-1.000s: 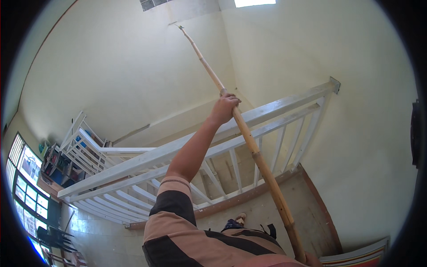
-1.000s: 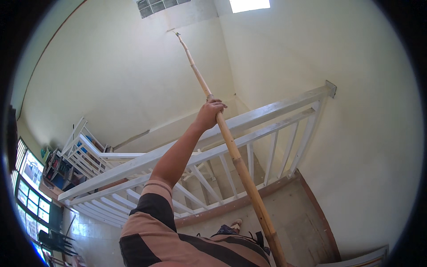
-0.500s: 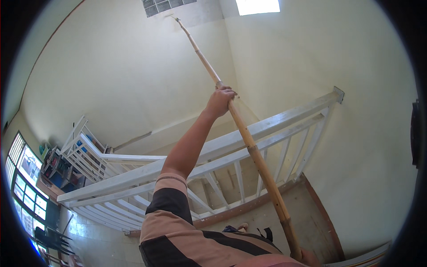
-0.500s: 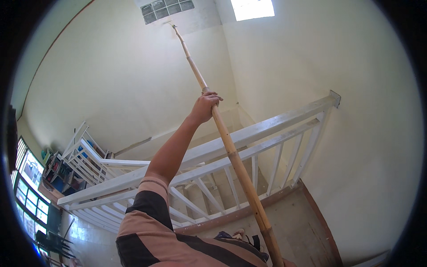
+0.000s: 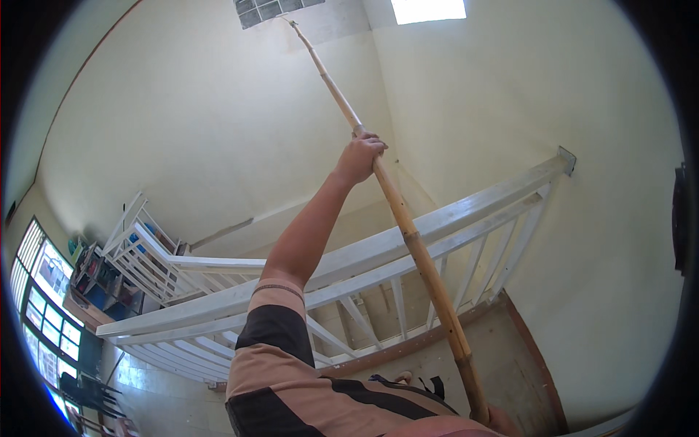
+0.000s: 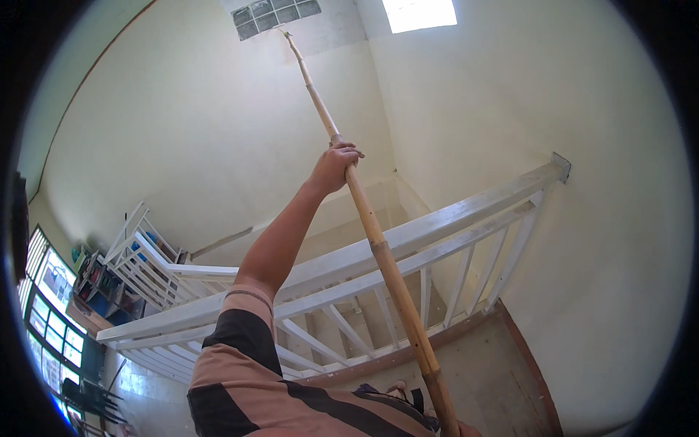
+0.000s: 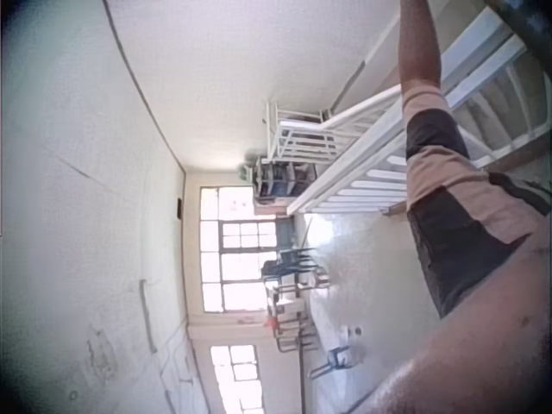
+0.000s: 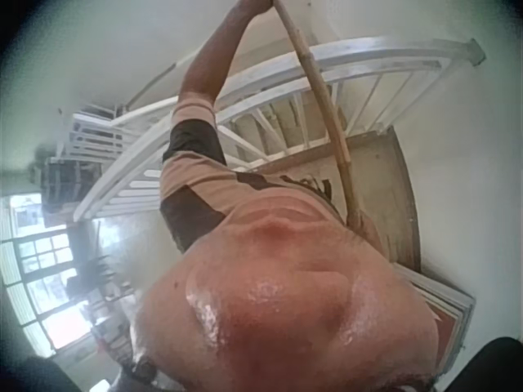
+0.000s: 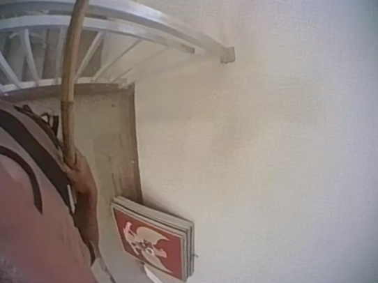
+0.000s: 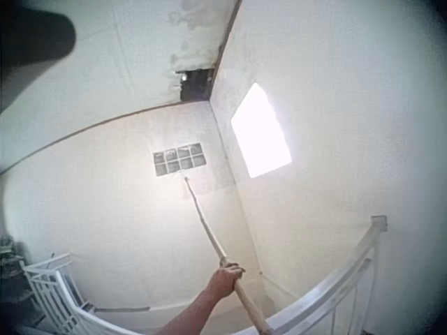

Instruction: The person paints a high ceiling using a paint roller attached to a long pole, then lowers the roller and dips it into a paint bucket on the floor.

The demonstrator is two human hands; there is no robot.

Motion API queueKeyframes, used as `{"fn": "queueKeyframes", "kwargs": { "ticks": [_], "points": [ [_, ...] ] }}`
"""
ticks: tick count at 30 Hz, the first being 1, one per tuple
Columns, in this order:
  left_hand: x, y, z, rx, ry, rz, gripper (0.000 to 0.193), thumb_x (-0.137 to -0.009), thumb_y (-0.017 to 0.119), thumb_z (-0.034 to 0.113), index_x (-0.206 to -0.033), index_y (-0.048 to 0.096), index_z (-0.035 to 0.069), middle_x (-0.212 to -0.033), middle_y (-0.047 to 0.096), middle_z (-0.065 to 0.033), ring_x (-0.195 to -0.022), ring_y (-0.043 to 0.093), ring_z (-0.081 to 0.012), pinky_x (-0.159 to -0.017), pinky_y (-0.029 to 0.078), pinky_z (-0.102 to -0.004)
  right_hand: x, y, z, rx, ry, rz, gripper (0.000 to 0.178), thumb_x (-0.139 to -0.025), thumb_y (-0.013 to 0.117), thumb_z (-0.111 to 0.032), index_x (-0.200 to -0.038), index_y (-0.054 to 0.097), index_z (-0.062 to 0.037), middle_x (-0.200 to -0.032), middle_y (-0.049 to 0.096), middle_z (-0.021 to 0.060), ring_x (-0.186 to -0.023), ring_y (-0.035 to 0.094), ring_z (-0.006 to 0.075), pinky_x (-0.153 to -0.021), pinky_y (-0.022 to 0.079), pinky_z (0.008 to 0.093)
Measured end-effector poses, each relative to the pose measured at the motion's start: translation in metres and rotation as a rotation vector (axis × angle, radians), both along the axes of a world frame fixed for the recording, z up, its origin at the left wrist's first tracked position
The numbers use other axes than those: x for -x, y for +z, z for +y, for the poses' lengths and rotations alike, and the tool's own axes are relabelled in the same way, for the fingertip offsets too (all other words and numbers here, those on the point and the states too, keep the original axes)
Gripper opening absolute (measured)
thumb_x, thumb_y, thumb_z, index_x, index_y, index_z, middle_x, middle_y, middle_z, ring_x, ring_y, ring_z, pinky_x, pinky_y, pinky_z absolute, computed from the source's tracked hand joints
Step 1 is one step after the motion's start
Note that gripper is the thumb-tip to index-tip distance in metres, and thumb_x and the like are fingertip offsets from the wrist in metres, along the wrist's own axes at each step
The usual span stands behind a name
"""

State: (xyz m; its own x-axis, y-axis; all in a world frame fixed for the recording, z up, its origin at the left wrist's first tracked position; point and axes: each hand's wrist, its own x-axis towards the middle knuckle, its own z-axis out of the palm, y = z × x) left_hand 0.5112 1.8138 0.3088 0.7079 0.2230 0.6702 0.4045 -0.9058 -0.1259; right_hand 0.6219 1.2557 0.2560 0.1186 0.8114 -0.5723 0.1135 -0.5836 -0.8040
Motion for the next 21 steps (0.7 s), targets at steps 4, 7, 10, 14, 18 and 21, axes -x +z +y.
{"fn": "queueKeyframes", "kwargs": {
  "ticks": [4, 7, 10, 14, 18, 21],
  "points": [
    [0.000, -0.001, 0.008, 0.035, 0.033, 0.057, 0.024, -0.066, 0.068, -0.008, -0.087, 0.067, 0.004, -0.098, 0.069, -0.0072, -0.106, 0.060, -0.0262, -0.090, 0.051, -0.0379, 0.002, 0.003, 0.011, 0.231, -0.050, -0.110, 0.026, -0.090, 0.057, -0.032, -0.099, 0.050, -0.0087, -0.083, 0.048, 0.0041, -0.076, 0.043, 0.0190, -0.065, 0.039, 0.0325],
    [0.000, -0.006, 0.010, 0.006, 0.032, 0.069, 0.024, -0.066, 0.067, -0.007, -0.087, 0.067, 0.004, -0.097, 0.069, -0.0068, -0.105, 0.060, -0.0260, -0.089, 0.051, -0.0378, -0.004, -0.007, 0.006, 0.010, 0.020, -0.082, 0.026, -0.088, 0.059, -0.031, -0.099, 0.050, -0.0090, -0.081, 0.045, 0.0015, -0.074, 0.041, 0.0172, -0.062, 0.039, 0.0307],
    [-0.001, -0.018, 0.008, -0.014, 0.008, 0.044, 0.021, -0.067, 0.067, -0.006, -0.085, 0.067, 0.004, -0.098, 0.069, -0.0058, -0.105, 0.060, -0.0262, -0.089, 0.051, -0.0375, -0.007, -0.024, -0.006, 0.001, -0.007, 0.030, 0.025, -0.087, 0.060, -0.029, -0.099, 0.050, -0.0091, -0.080, 0.042, -0.0001, -0.072, 0.041, 0.0157, -0.062, 0.039, 0.0301],
    [-0.006, -0.045, -0.006, 0.053, 0.007, 0.052, 0.017, -0.067, 0.066, -0.006, -0.081, 0.065, 0.005, -0.099, 0.069, -0.0049, -0.106, 0.059, -0.0263, -0.089, 0.051, -0.0374, -0.010, -0.036, -0.019, 0.012, -0.012, 0.067, 0.020, -0.089, 0.057, -0.025, -0.098, 0.049, -0.0095, -0.079, 0.041, -0.0004, -0.071, 0.040, 0.0146, -0.062, 0.039, 0.0303],
    [-0.008, -0.071, -0.025, 0.061, 0.030, 0.096, 0.018, -0.068, 0.065, -0.004, -0.083, 0.066, 0.005, -0.099, 0.068, -0.0065, -0.105, 0.059, -0.0265, -0.089, 0.050, -0.0370, -0.014, -0.019, -0.031, 0.180, -0.019, 0.093, 0.017, -0.091, 0.054, -0.024, -0.097, 0.048, -0.0090, -0.078, 0.041, 0.0004, -0.072, 0.040, 0.0146, -0.062, 0.038, 0.0304],
    [-0.008, -0.077, -0.036, 0.061, 0.034, 0.123, 0.024, -0.067, 0.065, -0.002, -0.089, 0.069, 0.006, -0.098, 0.068, -0.0083, -0.104, 0.059, -0.0264, -0.089, 0.049, -0.0366, -0.017, -0.002, -0.040, 0.187, 0.031, 0.030, 0.018, -0.093, 0.052, -0.026, -0.098, 0.048, -0.0086, -0.079, 0.042, 0.0011, -0.072, 0.041, 0.0155, -0.062, 0.038, 0.0309]
  ]
}}
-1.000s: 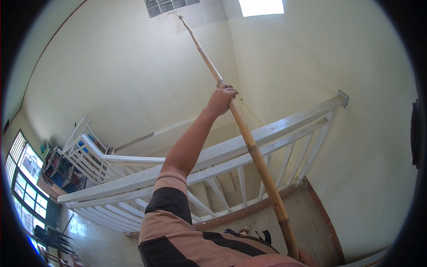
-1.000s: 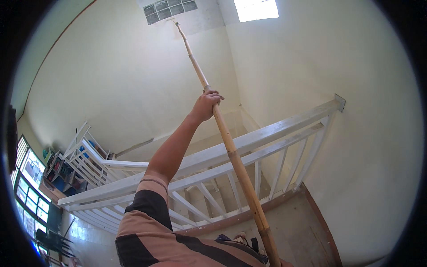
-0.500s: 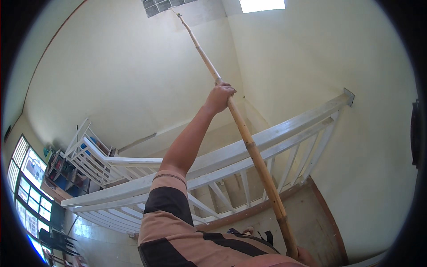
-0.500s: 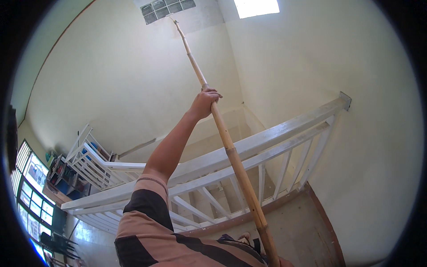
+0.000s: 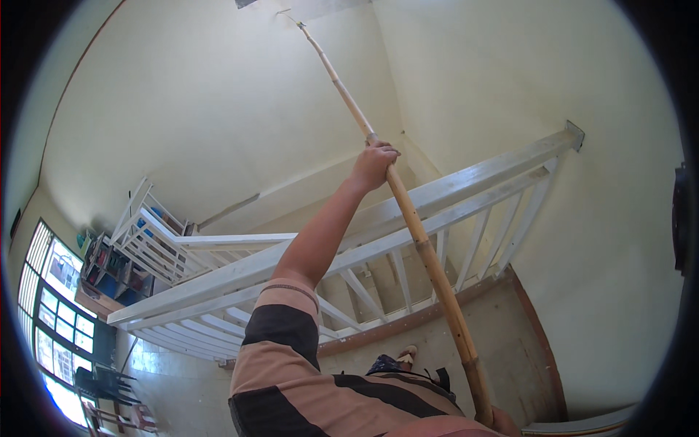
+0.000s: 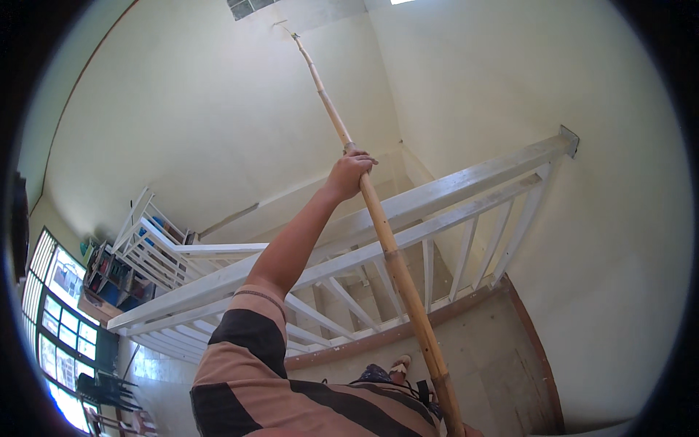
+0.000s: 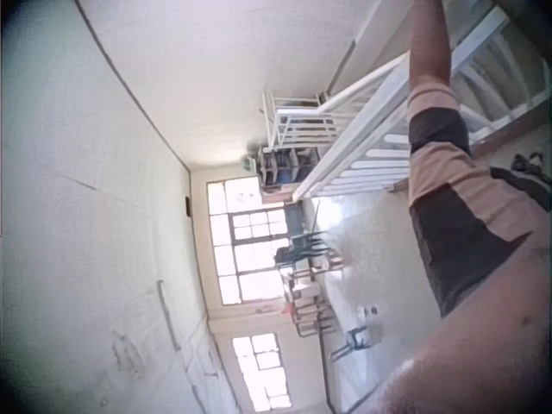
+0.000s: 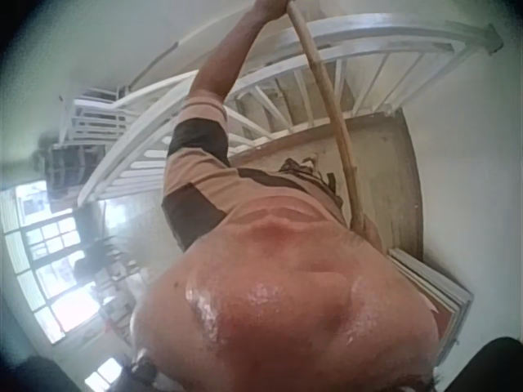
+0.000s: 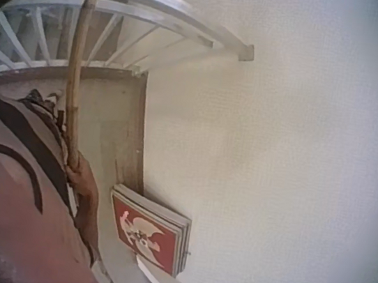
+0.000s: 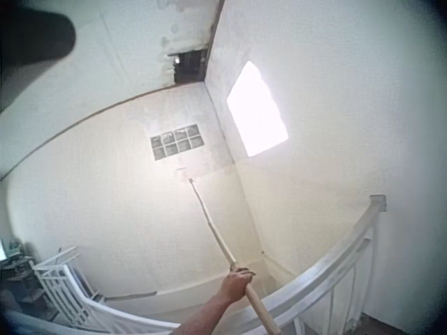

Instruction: The person paints a high ceiling using a paint roller attached to a long pole, then lowers the roller and dips it into a paint bucket on the floor.

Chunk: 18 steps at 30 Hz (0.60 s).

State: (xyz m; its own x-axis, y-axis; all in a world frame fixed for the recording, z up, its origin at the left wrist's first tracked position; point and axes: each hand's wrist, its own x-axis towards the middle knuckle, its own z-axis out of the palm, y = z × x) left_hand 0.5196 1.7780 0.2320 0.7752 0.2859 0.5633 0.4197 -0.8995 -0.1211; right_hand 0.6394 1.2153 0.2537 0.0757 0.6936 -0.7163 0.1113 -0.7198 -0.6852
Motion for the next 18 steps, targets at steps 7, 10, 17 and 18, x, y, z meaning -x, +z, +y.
{"fn": "queueKeyframes", "kwargs": {
  "ticks": [7, 10, 17, 18],
  "points": [
    [-0.005, -0.011, -0.030, 0.069, 0.053, 0.080, 0.017, -0.068, 0.065, -0.002, -0.082, 0.067, 0.006, -0.104, 0.068, -0.0065, -0.108, 0.059, -0.0260, -0.091, 0.049, -0.0360, 0.001, 0.008, -0.028, -0.006, -0.019, 0.032, 0.027, -0.096, 0.048, -0.033, -0.101, 0.049, -0.0072, -0.079, 0.045, 0.0032, -0.074, 0.043, 0.0175, -0.064, 0.039, 0.0309],
    [-0.005, -0.016, -0.041, 0.066, 0.059, 0.103, 0.021, -0.068, 0.065, -0.001, -0.088, 0.068, 0.006, -0.104, 0.068, -0.0070, -0.107, 0.059, -0.0259, -0.091, 0.049, -0.0359, 0.004, 0.007, -0.041, 0.081, 0.107, -0.326, 0.032, -0.094, 0.050, -0.038, -0.101, 0.050, -0.0068, -0.081, 0.047, 0.0045, -0.075, 0.044, 0.0185, -0.065, 0.039, 0.0315],
    [-0.005, -0.022, -0.056, 0.057, 0.067, 0.125, 0.024, -0.068, 0.065, -0.002, -0.090, 0.068, 0.005, -0.102, 0.068, -0.0081, -0.106, 0.059, -0.0264, -0.090, 0.049, -0.0359, -0.001, 0.002, -0.059, 0.066, -0.013, -0.130, 0.028, -0.090, 0.056, -0.036, -0.094, 0.050, -0.0086, -0.079, 0.047, 0.0032, -0.072, 0.043, 0.0186, -0.063, 0.038, 0.0319],
    [-0.005, -0.022, -0.057, 0.069, 0.052, 0.058, 0.023, -0.068, 0.065, -0.001, -0.090, 0.068, 0.005, -0.100, 0.068, -0.0082, -0.107, 0.059, -0.0263, -0.092, 0.048, -0.0369, -0.002, -0.001, -0.060, 0.073, 0.003, -0.152, 0.026, -0.089, 0.057, -0.034, -0.092, 0.049, -0.0095, -0.078, 0.046, 0.0022, -0.072, 0.042, 0.0176, -0.063, 0.038, 0.0313]
  ]
}}
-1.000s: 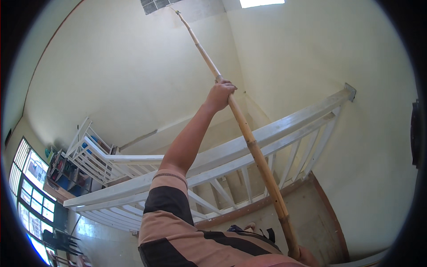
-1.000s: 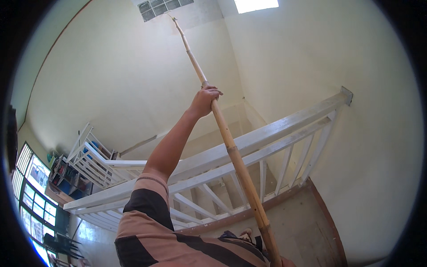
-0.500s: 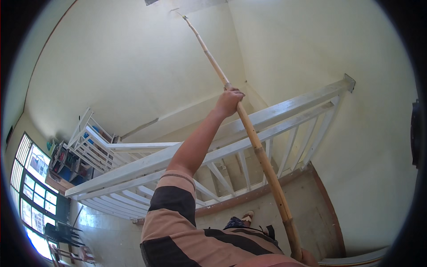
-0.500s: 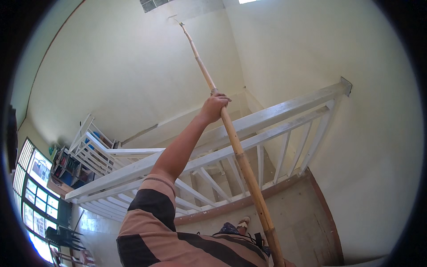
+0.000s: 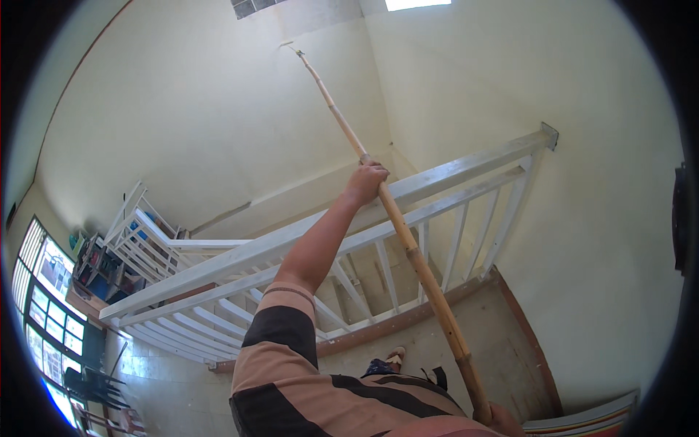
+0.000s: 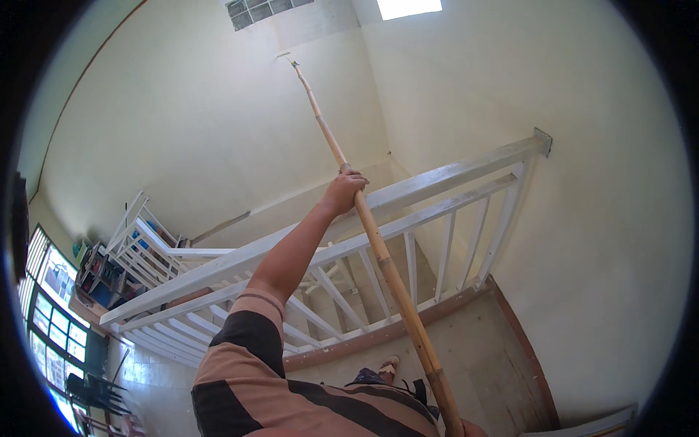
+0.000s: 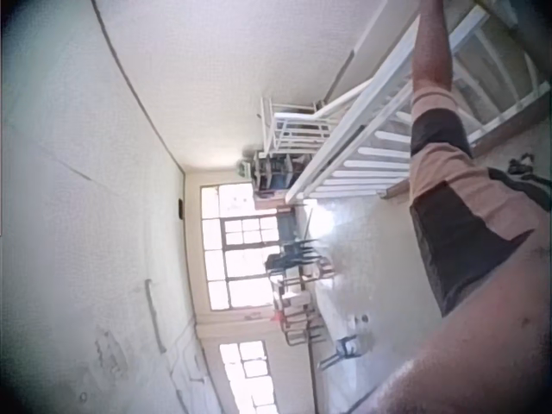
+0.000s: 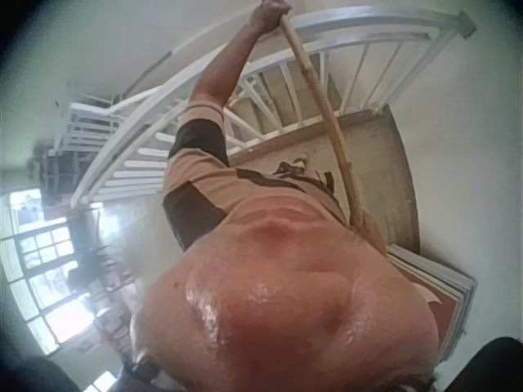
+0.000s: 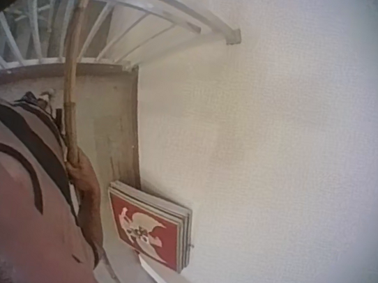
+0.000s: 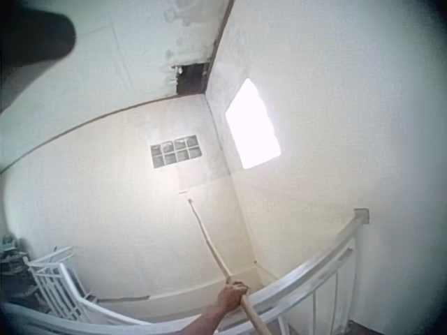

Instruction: The person paints a high ceiling using a paint roller attached to a long pole, then lowers the roller and dips it into a paint bucket on the floor.

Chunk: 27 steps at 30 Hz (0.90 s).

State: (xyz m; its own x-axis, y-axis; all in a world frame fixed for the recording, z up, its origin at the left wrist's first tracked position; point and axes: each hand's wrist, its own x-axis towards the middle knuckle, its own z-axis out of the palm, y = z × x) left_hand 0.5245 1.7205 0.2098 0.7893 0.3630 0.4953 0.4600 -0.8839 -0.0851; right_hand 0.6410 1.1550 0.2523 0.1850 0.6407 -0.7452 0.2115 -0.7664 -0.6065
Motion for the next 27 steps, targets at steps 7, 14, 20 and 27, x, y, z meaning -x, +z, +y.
{"fn": "queueKeyframes", "kwargs": {
  "ticks": [7, 14, 20, 27],
  "points": [
    [-0.012, -0.015, -0.059, -0.201, 0.097, -0.023, 0.006, -0.074, 0.060, 0.008, -0.077, 0.065, 0.009, -0.088, 0.066, -0.0062, -0.106, 0.059, -0.0232, -0.107, 0.036, -0.0440, -0.027, -0.066, -0.054, -0.136, -0.026, 0.169, 0.019, -0.088, 0.058, -0.027, -0.092, 0.049, -0.0112, -0.080, 0.048, 0.0015, -0.074, 0.046, 0.0149, -0.066, 0.040, 0.0306],
    [-0.030, -0.048, -0.186, -0.204, -0.431, 0.168, 0.002, -0.072, 0.059, 0.011, -0.070, 0.059, 0.012, -0.078, 0.059, -0.0039, -0.085, 0.061, -0.0210, -0.093, 0.046, -0.0378, -0.129, -0.166, -0.016, -0.277, 0.345, 0.179, 0.051, -0.078, 0.074, -0.013, -0.122, 0.050, -0.0024, -0.110, 0.059, 0.0100, -0.104, 0.058, 0.0186, -0.091, 0.048, 0.0362],
    [-0.046, -0.130, -0.368, -0.036, -0.687, 0.382, 0.006, -0.074, 0.059, 0.015, -0.077, 0.060, 0.010, -0.082, 0.058, -0.0044, -0.086, 0.058, -0.0201, -0.081, 0.045, -0.0330, -0.107, -0.106, 0.196, -0.789, 0.038, 0.512, 0.070, -0.089, 0.059, -0.037, -0.142, 0.028, -0.0025, -0.123, 0.055, 0.0162, -0.111, 0.055, 0.0237, -0.094, 0.043, 0.0355],
    [-0.033, -0.173, -0.458, 0.092, -0.856, 0.505, 0.014, -0.077, 0.056, 0.015, -0.087, 0.062, 0.006, -0.099, 0.061, -0.0084, -0.101, 0.057, -0.0255, -0.096, 0.042, -0.0379, -0.012, -0.107, 0.196, -0.617, 0.054, 0.383, 0.025, -0.091, 0.060, -0.028, -0.089, 0.049, -0.0061, -0.064, 0.050, 0.0023, -0.047, 0.049, 0.0118, -0.043, 0.043, 0.0283]
  ]
}}
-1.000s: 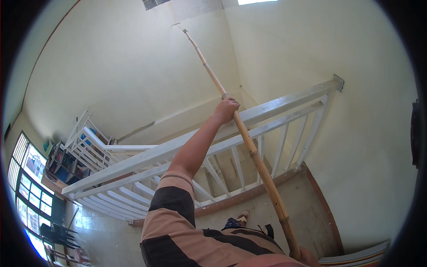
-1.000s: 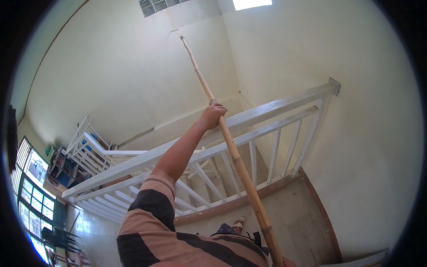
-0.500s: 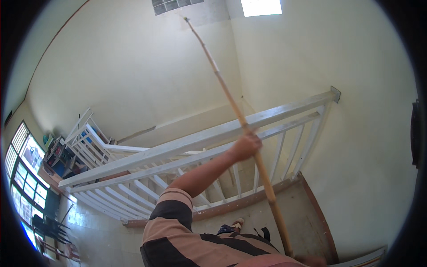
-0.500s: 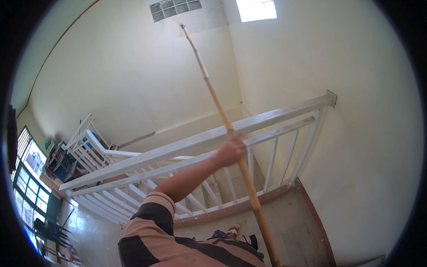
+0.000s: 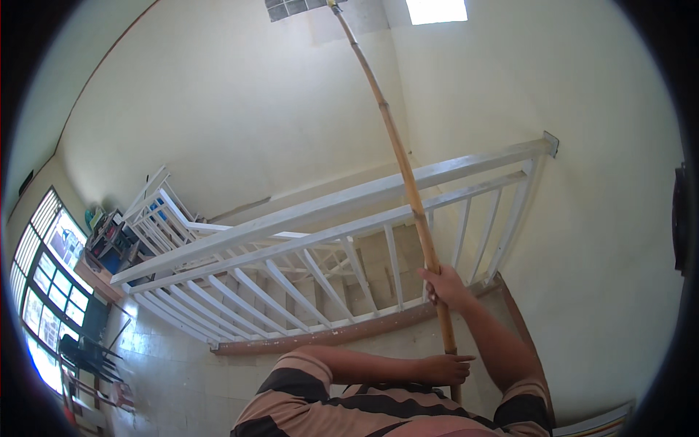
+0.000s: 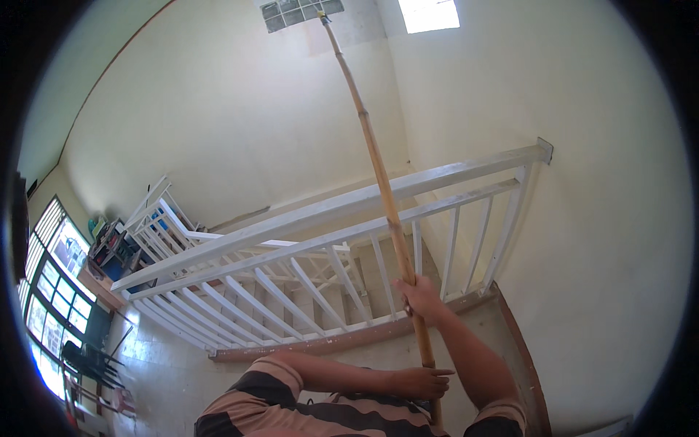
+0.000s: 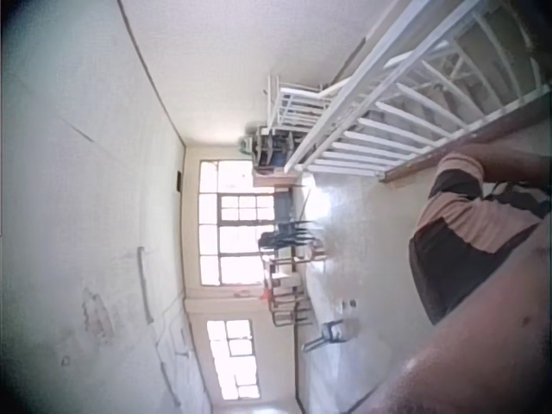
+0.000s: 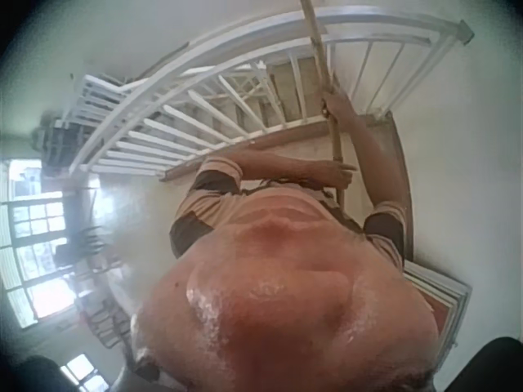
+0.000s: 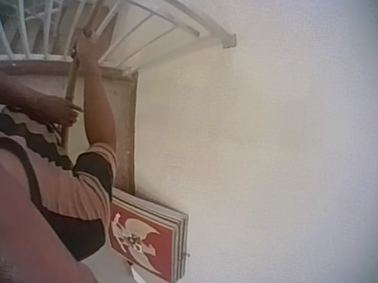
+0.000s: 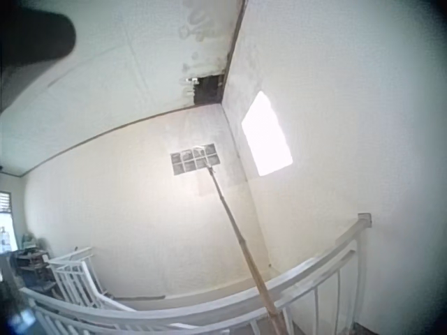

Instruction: The person paints a high ceiling using a paint roller attached to a long pole, then lowers the roller and dips it into a paint bucket on the floor.

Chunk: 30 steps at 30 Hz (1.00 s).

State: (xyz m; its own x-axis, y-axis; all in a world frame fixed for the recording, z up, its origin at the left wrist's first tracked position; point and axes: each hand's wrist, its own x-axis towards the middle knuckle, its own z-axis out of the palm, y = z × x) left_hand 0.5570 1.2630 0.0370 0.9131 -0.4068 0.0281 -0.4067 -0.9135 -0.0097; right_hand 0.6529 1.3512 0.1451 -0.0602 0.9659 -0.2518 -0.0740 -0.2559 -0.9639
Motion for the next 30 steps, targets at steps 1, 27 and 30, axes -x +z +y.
{"fn": "queueKeyframes", "kwargs": {
  "ticks": [1, 27, 30],
  "points": [
    [0.011, 0.002, 0.003, 0.146, -0.013, -0.212, 0.016, -0.078, 0.057, 0.015, -0.090, 0.062, 0.006, -0.104, 0.061, -0.0091, -0.106, 0.056, -0.0262, -0.098, 0.041, -0.0403, 0.004, -0.007, -0.014, -0.009, -0.072, 0.025, 0.025, -0.090, 0.062, -0.025, -0.082, 0.046, -0.0077, -0.058, 0.045, -0.0005, -0.042, 0.045, 0.0105, -0.039, 0.038, 0.0276],
    [0.270, -0.066, -0.267, 0.767, 1.229, -0.497, 0.019, -0.081, 0.066, 0.012, -0.097, 0.060, 0.004, -0.091, 0.063, -0.0139, -0.083, 0.063, -0.0301, -0.074, 0.050, -0.0381, 0.094, -0.217, -0.599, 0.276, -0.510, -0.469, 0.019, -0.067, 0.067, -0.012, -0.065, 0.055, 0.0029, -0.054, 0.052, 0.0051, -0.051, 0.048, 0.0120, -0.049, 0.041, 0.0339],
    [0.280, -0.069, -0.306, 0.775, 1.291, -0.532, 0.018, -0.081, 0.065, 0.011, -0.096, 0.059, 0.003, -0.090, 0.063, -0.0141, -0.082, 0.063, -0.0296, -0.073, 0.050, -0.0382, 0.091, -0.229, -0.652, 0.276, -0.555, -0.530, 0.017, -0.065, 0.064, -0.010, -0.065, 0.053, 0.0038, -0.054, 0.051, 0.0061, -0.052, 0.047, 0.0120, -0.049, 0.041, 0.0342]
  ]
}}
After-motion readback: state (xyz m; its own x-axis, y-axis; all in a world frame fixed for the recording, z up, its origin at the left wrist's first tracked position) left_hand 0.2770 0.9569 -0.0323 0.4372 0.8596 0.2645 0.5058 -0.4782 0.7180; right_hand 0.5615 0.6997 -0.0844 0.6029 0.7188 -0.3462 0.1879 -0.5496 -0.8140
